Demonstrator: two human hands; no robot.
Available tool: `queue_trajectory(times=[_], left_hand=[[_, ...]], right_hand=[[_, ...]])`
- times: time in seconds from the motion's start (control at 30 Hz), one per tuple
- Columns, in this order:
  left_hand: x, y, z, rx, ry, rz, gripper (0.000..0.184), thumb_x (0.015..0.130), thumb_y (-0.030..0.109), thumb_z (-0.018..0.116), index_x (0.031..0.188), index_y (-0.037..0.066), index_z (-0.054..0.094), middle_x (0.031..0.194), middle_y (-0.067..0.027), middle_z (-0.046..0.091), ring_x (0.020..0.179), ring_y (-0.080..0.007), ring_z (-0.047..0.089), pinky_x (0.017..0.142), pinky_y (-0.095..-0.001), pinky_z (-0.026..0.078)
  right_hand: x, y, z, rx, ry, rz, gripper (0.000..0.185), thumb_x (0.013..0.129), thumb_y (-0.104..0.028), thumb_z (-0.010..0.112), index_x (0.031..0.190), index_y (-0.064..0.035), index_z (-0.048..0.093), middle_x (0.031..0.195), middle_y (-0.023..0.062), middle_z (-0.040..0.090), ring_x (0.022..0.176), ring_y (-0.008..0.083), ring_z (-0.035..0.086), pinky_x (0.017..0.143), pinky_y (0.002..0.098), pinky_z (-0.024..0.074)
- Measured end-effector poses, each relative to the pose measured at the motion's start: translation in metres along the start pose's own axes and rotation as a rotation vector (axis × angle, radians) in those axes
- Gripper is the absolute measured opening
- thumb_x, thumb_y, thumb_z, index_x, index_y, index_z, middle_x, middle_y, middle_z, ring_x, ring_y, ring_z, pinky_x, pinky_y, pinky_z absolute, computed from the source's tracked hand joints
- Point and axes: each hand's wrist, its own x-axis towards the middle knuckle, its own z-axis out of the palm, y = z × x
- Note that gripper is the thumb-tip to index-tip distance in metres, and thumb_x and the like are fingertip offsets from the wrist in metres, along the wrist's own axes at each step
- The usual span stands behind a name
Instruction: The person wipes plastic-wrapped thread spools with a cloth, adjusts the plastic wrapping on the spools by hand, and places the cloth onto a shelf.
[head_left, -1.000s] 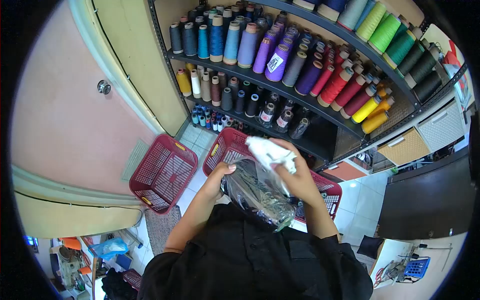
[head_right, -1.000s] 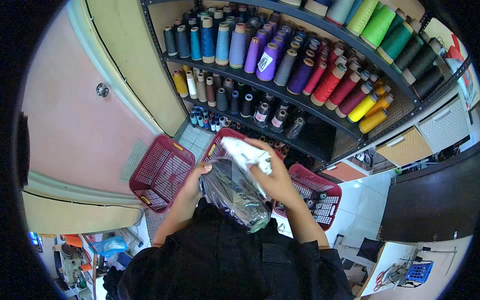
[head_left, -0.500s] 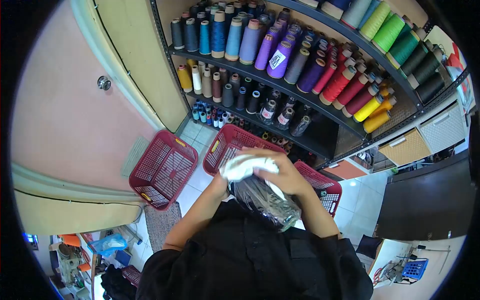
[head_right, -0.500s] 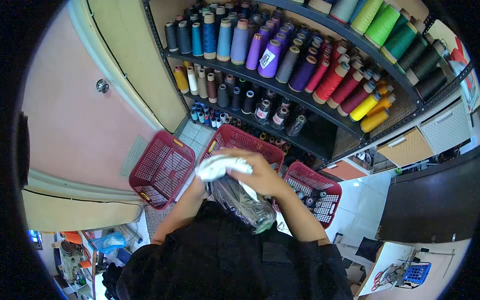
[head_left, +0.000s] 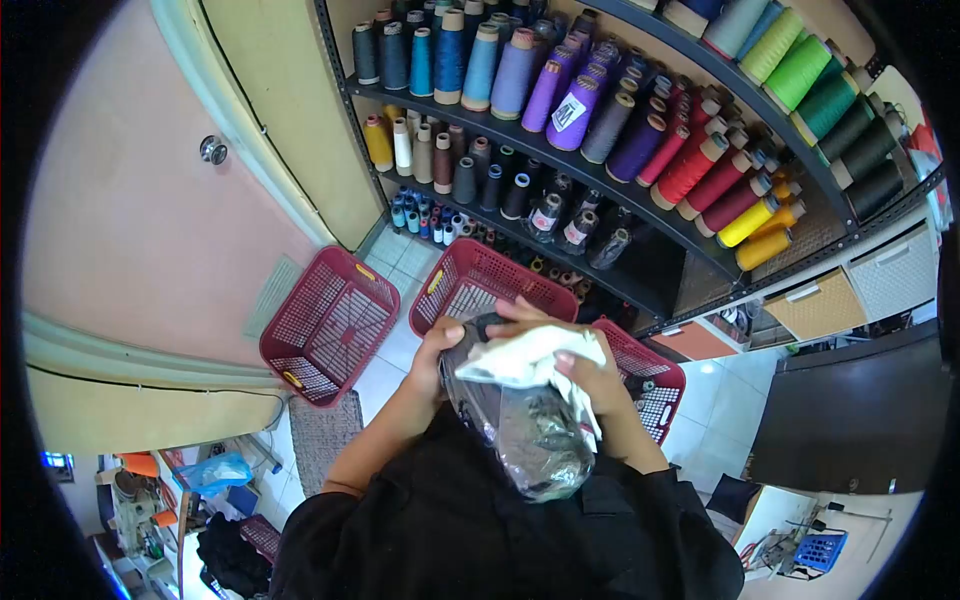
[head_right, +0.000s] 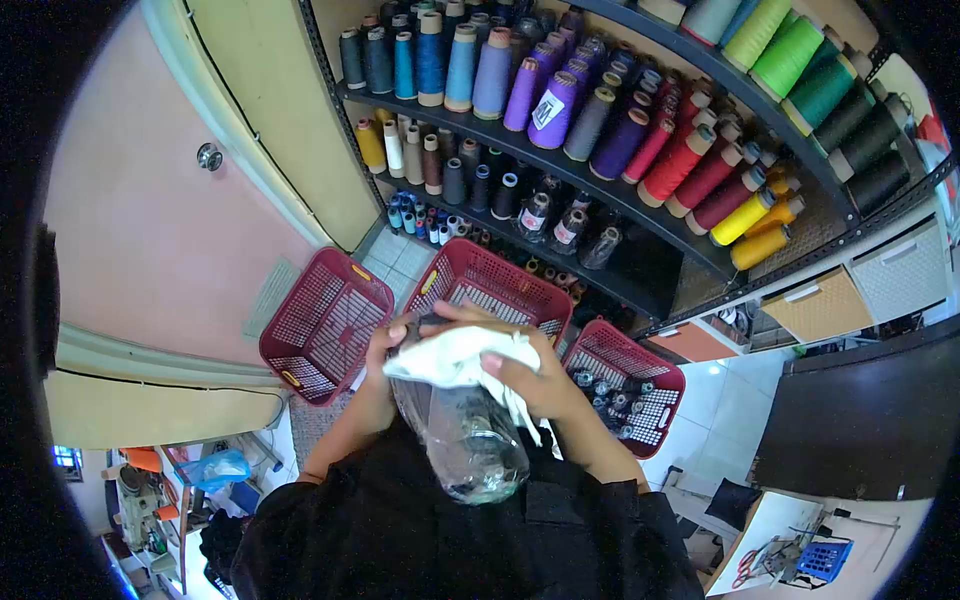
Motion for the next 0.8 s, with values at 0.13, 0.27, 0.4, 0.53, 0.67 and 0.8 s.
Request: queue_trajectory(times=[0.13,0.27,0.4,0.53,0.67,0.8], left_hand=[[0.003,-0.005,0.005,-0.126,-0.006,0.058,0.052,0.074,0.035,0.054,0.108,-0.005,0.054,0.098,-0.0178,0.063,0.087,-0.0253,0.063,0.077,-0.0344,0.052],[-0.003,0.0,0.017,-0.06,-0.114,0.068,0.069,0.071,0.041,0.053,0.118,-0.01,0.051,0.102,-0.0175,0.063,0.092,-0.0263,0.063,0.084,-0.0339,0.049],[-0.016,0.021,0.022,-0.1,0.044,0.038,0.073,0.071,0.047,0.05,0.125,-0.003,0.047,0.111,-0.0183,0.059,0.1,-0.0297,0.058,0.089,-0.039,0.046],[-0.017,0.031,0.023,-0.041,0.157,0.104,0.077,0.072,0.052,0.048,0.129,0.001,0.044,0.117,-0.0187,0.055,0.105,-0.0313,0.055,0.09,-0.0411,0.045],[-0.014,0.009,0.006,0.046,-0.043,0.186,0.074,0.072,0.052,0.055,0.114,-0.008,0.054,0.1,-0.0167,0.063,0.086,-0.0237,0.062,0.077,-0.0315,0.049],[-0.016,0.018,0.017,0.296,-0.246,0.358,0.06,0.072,0.051,0.061,0.077,-0.009,0.065,0.069,-0.0095,0.066,0.06,-0.0158,0.061,0.057,-0.0258,0.046]], right_hand=[[0.005,0.011,0.01,0.087,0.395,0.223,0.038,0.089,-0.029,0.058,0.1,0.0066,0.064,0.096,0.0074,0.064,0.084,0.011,0.056,0.074,0.0248,0.0437],[0.014,0.03,-0.006,0.125,0.553,0.294,0.034,0.088,-0.03,0.061,0.097,0.0024,0.064,0.082,0.0041,0.064,0.073,0.0092,0.056,0.063,0.0231,0.043],[-0.016,0.028,-0.026,0.654,0.671,0.09,0.04,0.087,-0.024,0.056,0.113,0.0054,0.056,0.11,0.0206,0.061,0.099,0.0297,0.062,0.088,0.0396,0.0487],[-0.021,-0.011,0.007,-0.004,0.085,-0.205,0.051,0.088,-0.036,0.052,0.114,0.0089,0.056,0.124,0.0276,0.053,0.124,0.0386,0.046,0.104,0.048,0.0347],[-0.013,0.016,0.024,0.325,0.214,-0.043,0.053,0.091,-0.035,0.051,0.116,0.0111,0.054,0.123,0.0255,0.054,0.127,0.0362,0.042,0.106,0.0461,0.0314],[-0.007,0.042,0.015,0.376,0.529,0.132,0.044,0.091,-0.028,0.055,0.118,0.0062,0.053,0.106,0.0117,0.061,0.095,0.0166,0.057,0.082,0.0289,0.0445]])
